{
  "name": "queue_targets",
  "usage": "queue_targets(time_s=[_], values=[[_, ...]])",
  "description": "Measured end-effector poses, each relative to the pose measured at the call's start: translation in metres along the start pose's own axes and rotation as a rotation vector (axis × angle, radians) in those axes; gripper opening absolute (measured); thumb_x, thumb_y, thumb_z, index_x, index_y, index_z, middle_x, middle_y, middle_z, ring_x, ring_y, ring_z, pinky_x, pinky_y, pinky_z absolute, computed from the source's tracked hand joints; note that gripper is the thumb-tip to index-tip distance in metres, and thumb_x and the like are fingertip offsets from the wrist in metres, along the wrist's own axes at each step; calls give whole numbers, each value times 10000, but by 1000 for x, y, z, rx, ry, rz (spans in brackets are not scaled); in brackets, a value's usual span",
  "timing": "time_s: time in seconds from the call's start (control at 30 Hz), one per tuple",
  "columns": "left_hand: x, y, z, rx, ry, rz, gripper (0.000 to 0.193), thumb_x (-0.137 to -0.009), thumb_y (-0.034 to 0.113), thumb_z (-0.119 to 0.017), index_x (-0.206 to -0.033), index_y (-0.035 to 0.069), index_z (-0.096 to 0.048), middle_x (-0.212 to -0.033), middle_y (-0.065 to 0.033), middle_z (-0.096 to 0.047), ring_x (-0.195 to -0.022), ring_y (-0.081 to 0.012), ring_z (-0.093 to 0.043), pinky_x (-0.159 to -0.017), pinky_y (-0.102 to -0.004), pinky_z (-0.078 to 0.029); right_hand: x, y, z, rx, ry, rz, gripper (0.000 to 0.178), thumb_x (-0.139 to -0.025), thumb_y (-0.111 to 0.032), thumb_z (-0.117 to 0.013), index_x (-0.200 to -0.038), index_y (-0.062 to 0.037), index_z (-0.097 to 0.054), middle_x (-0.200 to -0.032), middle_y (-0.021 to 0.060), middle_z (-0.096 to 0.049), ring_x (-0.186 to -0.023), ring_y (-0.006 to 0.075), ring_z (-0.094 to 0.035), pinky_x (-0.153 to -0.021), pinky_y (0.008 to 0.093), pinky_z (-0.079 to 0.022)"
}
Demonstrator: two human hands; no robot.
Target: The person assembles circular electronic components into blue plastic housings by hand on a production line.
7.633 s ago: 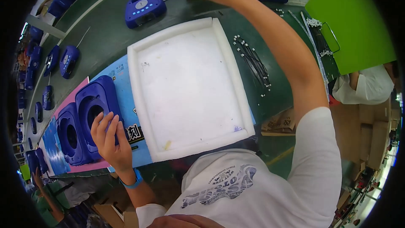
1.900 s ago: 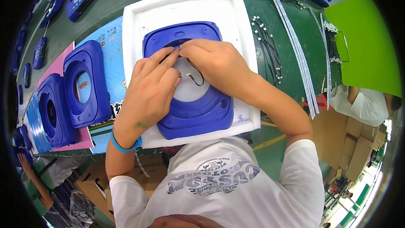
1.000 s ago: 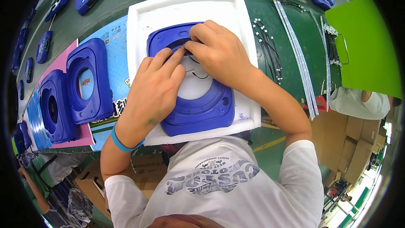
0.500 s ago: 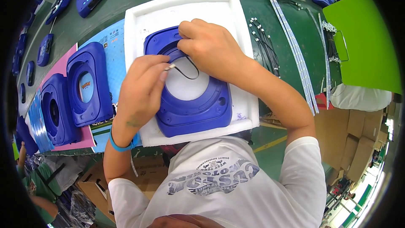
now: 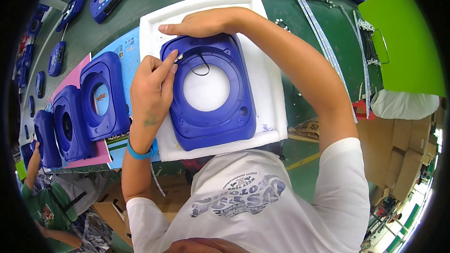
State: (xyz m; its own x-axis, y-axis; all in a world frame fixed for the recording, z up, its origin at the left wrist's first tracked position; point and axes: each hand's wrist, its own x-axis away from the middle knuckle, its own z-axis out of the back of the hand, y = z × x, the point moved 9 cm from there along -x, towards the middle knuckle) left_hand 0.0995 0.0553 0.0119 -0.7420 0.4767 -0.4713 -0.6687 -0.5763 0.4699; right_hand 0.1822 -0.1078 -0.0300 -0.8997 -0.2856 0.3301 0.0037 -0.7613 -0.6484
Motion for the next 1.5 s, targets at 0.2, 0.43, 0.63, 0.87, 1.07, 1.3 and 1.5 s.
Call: queue_targets(time_s=[0.2, 0.43, 0.63, 0.87, 1.07, 1.3, 1.5], values=[[2, -3, -2, 50, -56, 11, 317, -983, 23, -751, -1298, 15, -785, -866, -111, -565, -766, -247, -592, -709, -370, -494, -6, 7, -6, -258, -109, -11, 979, -1009, -834, -499, -1264, 72, -768, -1269, 249, -762, -1182, 355, -726, -1057, 441, -543], [-20, 32, -4, -30, -114, -215, 320, -878, 53, -825, -1196, 23, -797, -925, -85, -623, -862, -285, -630, -744, -415, -528, 31, 29, 39, -500, 678, 262, 670, -1060, -526, -680, -1412, 43, -665, -1354, 236, -735, -1292, 328, -698, -1128, 409, -524], [-18, 32, -8, -97, -233, -260, 187, -885, 58, -779, -1070, 31, -792, -959, -95, -651, -854, -296, -675, -708, -426, -562, 123, -30, 23, 296, 802, 518, 408, -961, -308, -792, -1229, -7, -727, -1222, 200, -757, -1103, 419, -712, -949, 468, -581], [-30, 31, -14, -128, -224, -199, 72, -904, 35, -776, -969, 7, -788, -1050, -103, -681, -892, -307, -717, -735, -424, -577, 219, -121, -125, 31, 308, 939, 469, -866, -163, -698, -1305, 1, -665, -1449, 151, -650, -929, 226, -686, -734, 382, -560], [-35, 45, -3, -175, -128, -363, 96, -854, 17, -798, -944, -8, -776, -1228, -133, -717, -1123, -337, -697, -916, -441, -574, 216, -166, -219, 117, 184, 1009, 343, -875, -188, -684, -1167, -9, -712, -1313, 133, -687, -969, 236, -664, -758, 354, -526], [-32, 33, -7, -89, -134, -316, 119, -824, 3, -800, -919, -16, -730, -1284, -160, -705, -1156, -377, -677, -976, -464, -555, 246, -106, -113, -98, 344, 906, 144, -887, -185, -807, -934, -70, -735, -1109, 84, -683, -950, 245, -651, -773, 378, -523], [-29, 30, -4, -109, -93, -315, 136, -796, -21, -783, -894, -11, -689, -1265, -166, -693, -1140, -377, -673, -952, -460, -556, 249, -31, -48, -859, 119, 544, 113, -944, -40, -806, -1040, -2, -762, -1233, 194, -756, -1068, 299, -752, -874, 427, -606]])
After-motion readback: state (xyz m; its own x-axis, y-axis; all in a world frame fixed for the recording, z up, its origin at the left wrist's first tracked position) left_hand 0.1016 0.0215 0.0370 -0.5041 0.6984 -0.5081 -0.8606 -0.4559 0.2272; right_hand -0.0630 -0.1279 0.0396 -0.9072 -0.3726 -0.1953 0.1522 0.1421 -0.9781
